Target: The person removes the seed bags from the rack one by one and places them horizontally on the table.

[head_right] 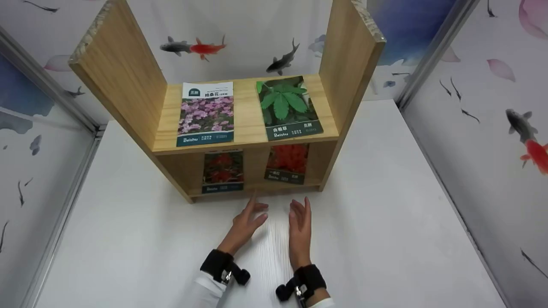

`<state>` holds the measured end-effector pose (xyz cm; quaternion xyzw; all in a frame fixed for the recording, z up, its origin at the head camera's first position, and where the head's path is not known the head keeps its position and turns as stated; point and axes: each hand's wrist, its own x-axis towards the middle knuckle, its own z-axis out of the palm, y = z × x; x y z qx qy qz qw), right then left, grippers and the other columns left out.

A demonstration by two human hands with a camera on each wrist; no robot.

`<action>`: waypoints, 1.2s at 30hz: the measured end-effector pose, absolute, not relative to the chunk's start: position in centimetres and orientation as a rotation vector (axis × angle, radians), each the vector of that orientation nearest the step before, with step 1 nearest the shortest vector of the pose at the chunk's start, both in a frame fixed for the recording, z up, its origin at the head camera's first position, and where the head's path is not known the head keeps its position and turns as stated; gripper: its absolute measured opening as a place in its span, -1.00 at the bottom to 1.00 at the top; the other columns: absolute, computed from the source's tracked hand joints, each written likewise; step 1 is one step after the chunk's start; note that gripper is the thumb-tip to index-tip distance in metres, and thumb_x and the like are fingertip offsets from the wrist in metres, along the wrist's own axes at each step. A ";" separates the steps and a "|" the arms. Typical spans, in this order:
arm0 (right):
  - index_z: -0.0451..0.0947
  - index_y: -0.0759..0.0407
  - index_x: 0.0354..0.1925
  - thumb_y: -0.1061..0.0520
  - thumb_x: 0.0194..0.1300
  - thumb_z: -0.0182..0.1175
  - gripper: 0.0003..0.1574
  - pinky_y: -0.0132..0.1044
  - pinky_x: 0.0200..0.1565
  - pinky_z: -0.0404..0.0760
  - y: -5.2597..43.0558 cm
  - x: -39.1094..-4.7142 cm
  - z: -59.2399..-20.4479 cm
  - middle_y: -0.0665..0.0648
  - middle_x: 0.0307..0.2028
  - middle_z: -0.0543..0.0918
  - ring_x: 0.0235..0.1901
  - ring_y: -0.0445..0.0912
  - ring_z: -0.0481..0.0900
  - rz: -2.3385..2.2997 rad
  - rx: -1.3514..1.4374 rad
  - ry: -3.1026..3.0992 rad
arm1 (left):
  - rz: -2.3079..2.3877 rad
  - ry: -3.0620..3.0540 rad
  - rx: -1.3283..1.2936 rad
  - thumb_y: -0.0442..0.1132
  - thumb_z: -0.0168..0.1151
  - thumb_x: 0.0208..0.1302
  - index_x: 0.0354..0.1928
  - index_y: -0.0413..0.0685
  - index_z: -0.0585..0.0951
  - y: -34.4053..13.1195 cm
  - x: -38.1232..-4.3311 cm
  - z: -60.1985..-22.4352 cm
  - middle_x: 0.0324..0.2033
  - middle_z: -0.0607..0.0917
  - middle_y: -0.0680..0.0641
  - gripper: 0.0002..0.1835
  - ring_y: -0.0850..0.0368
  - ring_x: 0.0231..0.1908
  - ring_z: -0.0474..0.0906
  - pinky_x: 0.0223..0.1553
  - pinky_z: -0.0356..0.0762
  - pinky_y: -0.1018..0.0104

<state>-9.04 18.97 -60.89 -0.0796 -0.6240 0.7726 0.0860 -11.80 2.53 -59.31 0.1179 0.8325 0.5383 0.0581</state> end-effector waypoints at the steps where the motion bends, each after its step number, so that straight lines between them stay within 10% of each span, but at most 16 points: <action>1: -0.15 -0.28 0.35 -0.03 0.34 -0.04 -0.26 -0.07 0.20 0.12 19.2 -9.4 -60.9 0.11 0.21 0.25 0.20 -0.12 0.22 2.279 -0.243 -1.876 | 1.624 2.524 0.348 0.29 -0.08 0.18 0.39 0.14 -0.09 2.7 -12.1 -59.3 0.04 0.48 0.18 -0.16 0.21 0.10 0.29 0.10 -0.08 -0.05; 36: -0.12 -0.32 0.33 -0.15 0.28 0.00 -0.25 -0.12 0.16 0.21 20.5 -16.0 -61.0 0.11 0.16 0.30 0.04 0.04 0.42 2.377 -0.269 -1.661 | 1.589 2.456 0.017 0.39 -0.09 0.09 0.38 0.28 -0.20 5.1 -17.1 -58.7 0.30 0.13 -0.04 -0.08 -0.09 0.20 0.20 0.17 -0.26 -0.09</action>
